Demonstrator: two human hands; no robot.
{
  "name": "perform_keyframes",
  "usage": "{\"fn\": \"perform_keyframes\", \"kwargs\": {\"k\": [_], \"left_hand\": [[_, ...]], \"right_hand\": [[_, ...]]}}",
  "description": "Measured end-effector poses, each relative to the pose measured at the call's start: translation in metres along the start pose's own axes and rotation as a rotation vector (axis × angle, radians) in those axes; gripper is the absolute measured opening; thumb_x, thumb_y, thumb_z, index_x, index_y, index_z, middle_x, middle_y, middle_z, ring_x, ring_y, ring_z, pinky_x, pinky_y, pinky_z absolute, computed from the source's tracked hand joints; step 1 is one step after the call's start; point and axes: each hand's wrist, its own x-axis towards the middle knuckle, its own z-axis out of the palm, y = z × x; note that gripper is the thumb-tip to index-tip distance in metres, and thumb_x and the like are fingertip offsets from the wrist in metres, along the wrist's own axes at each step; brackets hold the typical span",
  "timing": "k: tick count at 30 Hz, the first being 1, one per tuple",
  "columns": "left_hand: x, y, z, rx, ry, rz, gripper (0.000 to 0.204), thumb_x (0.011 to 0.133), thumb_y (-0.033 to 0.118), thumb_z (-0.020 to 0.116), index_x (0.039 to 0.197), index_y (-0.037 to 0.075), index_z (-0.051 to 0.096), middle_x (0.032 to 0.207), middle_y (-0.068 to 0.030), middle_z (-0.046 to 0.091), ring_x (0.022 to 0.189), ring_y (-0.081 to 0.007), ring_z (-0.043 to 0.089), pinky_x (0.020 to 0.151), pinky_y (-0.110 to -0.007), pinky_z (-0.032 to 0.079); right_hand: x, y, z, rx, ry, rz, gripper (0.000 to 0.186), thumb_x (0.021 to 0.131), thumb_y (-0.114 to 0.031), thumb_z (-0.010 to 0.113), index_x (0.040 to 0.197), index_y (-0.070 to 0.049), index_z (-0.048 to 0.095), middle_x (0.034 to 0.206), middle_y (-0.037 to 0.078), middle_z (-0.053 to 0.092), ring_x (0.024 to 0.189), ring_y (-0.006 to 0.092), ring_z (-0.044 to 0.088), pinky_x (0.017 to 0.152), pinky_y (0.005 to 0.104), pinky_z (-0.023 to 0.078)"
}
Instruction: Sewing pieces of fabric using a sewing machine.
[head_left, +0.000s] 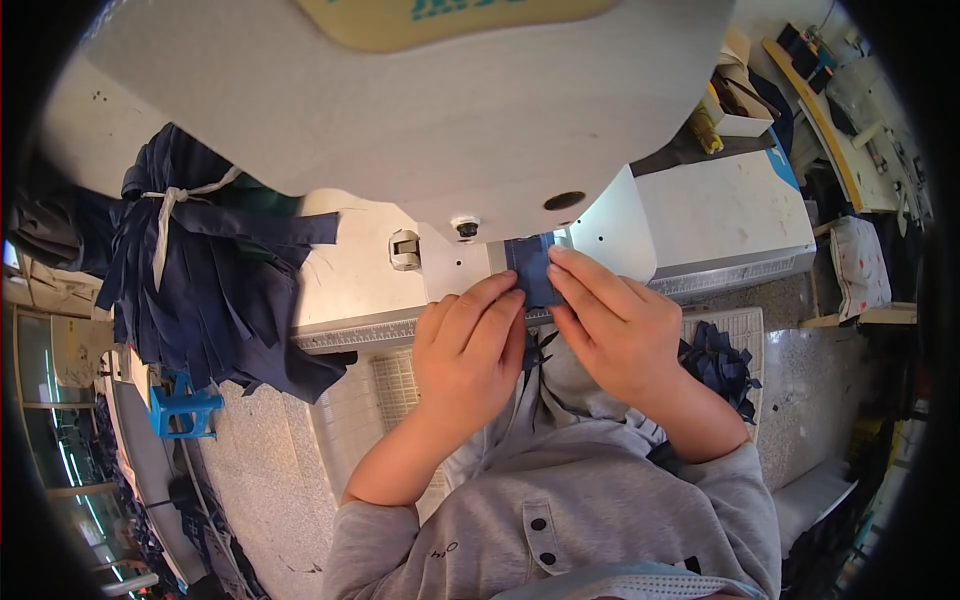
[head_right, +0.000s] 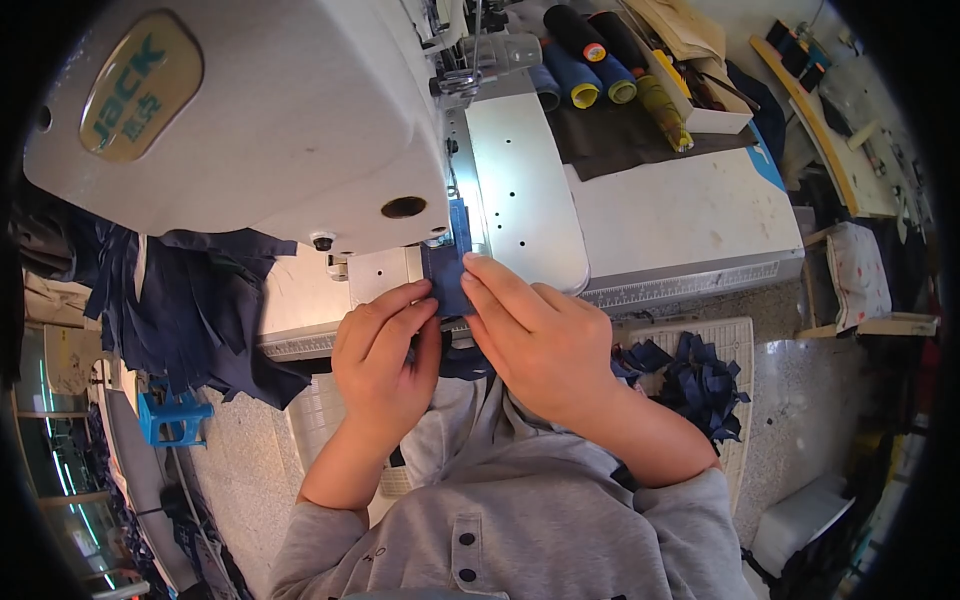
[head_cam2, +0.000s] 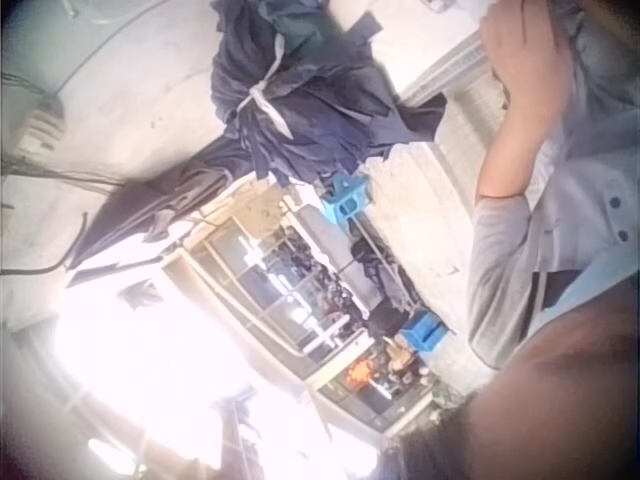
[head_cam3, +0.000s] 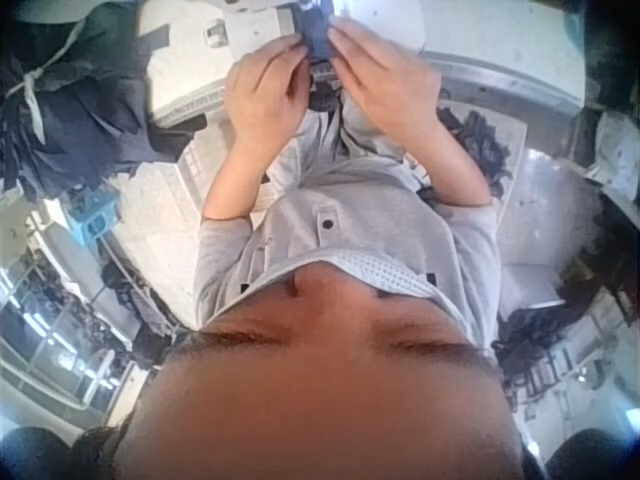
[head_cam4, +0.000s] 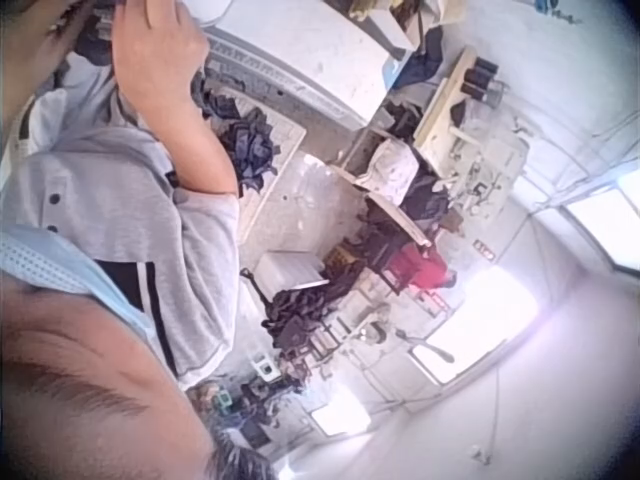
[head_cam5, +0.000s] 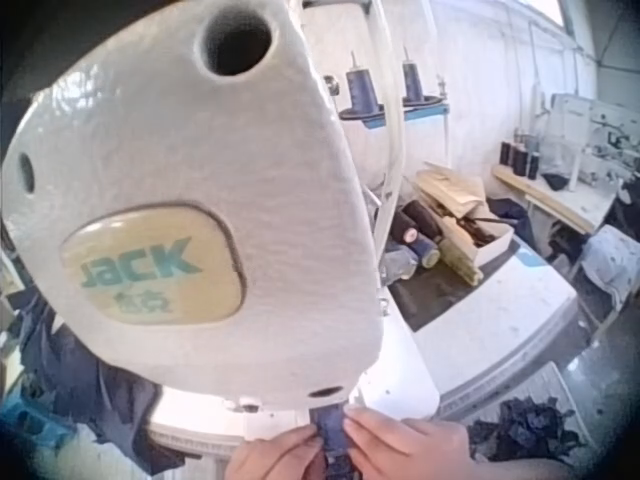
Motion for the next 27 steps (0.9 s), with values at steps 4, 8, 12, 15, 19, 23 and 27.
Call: {"fn": "perform_keyframes", "kwargs": {"k": [4, 8, 12, 15, 19, 23, 27], "left_hand": [[0.001, 0.0011, 0.0001, 0.01, 0.003, -0.001, 0.03, 0.071, 0.0, 0.079, 0.098, 0.005, 0.069, 0.11, -0.0054, 0.07, 0.07, -0.0203, 0.06, 0.063, -0.033, 0.045], [0.0021, 0.0014, 0.0011, 0.011, 0.007, -0.002, 0.028, 0.071, 0.0, 0.078, 0.097, 0.005, 0.069, 0.11, -0.0056, 0.07, 0.069, -0.02, 0.06, 0.062, -0.033, 0.045], [0.0018, 0.002, 0.0014, 0.004, 0.002, -0.009, 0.027, 0.072, 0.001, 0.078, 0.097, 0.005, 0.069, 0.11, -0.0057, 0.07, 0.068, -0.0199, 0.06, 0.062, -0.033, 0.045], [0.0023, 0.003, 0.0005, -0.005, -0.005, -0.015, 0.027, 0.072, 0.001, 0.078, 0.097, 0.005, 0.069, 0.11, -0.0057, 0.07, 0.068, -0.0198, 0.059, 0.063, -0.033, 0.045], [0.0015, 0.0019, 0.0007, -0.009, -0.014, -0.02, 0.026, 0.072, 0.001, 0.078, 0.097, 0.005, 0.069, 0.11, -0.0057, 0.07, 0.069, -0.0198, 0.059, 0.063, -0.033, 0.045], [0.0021, 0.0028, -0.0008, -0.006, -0.019, -0.02, 0.026, 0.072, 0.001, 0.078, 0.097, 0.005, 0.069, 0.11, -0.0056, 0.07, 0.069, -0.0197, 0.059, 0.063, -0.033, 0.045], [0.0038, 0.0026, -0.0003, -0.014, -0.017, -0.019, 0.026, 0.072, 0.001, 0.078, 0.096, 0.005, 0.069, 0.11, -0.0057, 0.07, 0.069, -0.0196, 0.059, 0.062, -0.033, 0.045]], "right_hand": [[-0.0006, 0.004, 0.004, -0.004, 0.03, -0.025, 0.034, 0.073, -0.01, 0.078, 0.107, -0.004, 0.073, 0.121, 0.002, 0.069, 0.075, 0.0153, 0.069, 0.064, 0.0268, 0.055], [-0.0002, 0.006, 0.0054, -0.03, 0.057, -0.044, 0.033, 0.075, -0.013, 0.077, 0.107, -0.006, 0.074, 0.123, 0.0, 0.068, 0.071, 0.0113, 0.067, 0.062, 0.0248, 0.054], [-0.0009, 0.0059, 0.0052, -0.037, 0.061, -0.046, 0.033, 0.075, -0.013, 0.077, 0.107, -0.006, 0.074, 0.123, -0.001, 0.068, 0.072, 0.0109, 0.067, 0.063, 0.0245, 0.054], [-0.0014, 0.0056, 0.004, -0.035, 0.057, -0.039, 0.034, 0.074, -0.013, 0.077, 0.107, -0.006, 0.074, 0.123, -0.001, 0.068, 0.073, 0.0107, 0.067, 0.063, 0.0243, 0.054], [-0.0015, 0.0069, 0.0055, -0.024, 0.058, -0.042, 0.034, 0.074, -0.013, 0.077, 0.107, -0.007, 0.074, 0.123, -0.001, 0.068, 0.073, 0.0109, 0.068, 0.063, 0.0244, 0.054], [-0.0012, 0.0064, 0.0043, -0.021, 0.059, -0.049, 0.034, 0.074, -0.012, 0.077, 0.108, -0.006, 0.073, 0.123, -0.001, 0.068, 0.073, 0.011, 0.067, 0.063, 0.0247, 0.054], [-0.0006, 0.0071, 0.0038, -0.027, 0.051, -0.048, 0.035, 0.074, -0.012, 0.077, 0.108, -0.006, 0.073, 0.123, -0.001, 0.068, 0.073, 0.0111, 0.067, 0.063, 0.025, 0.054]]}}
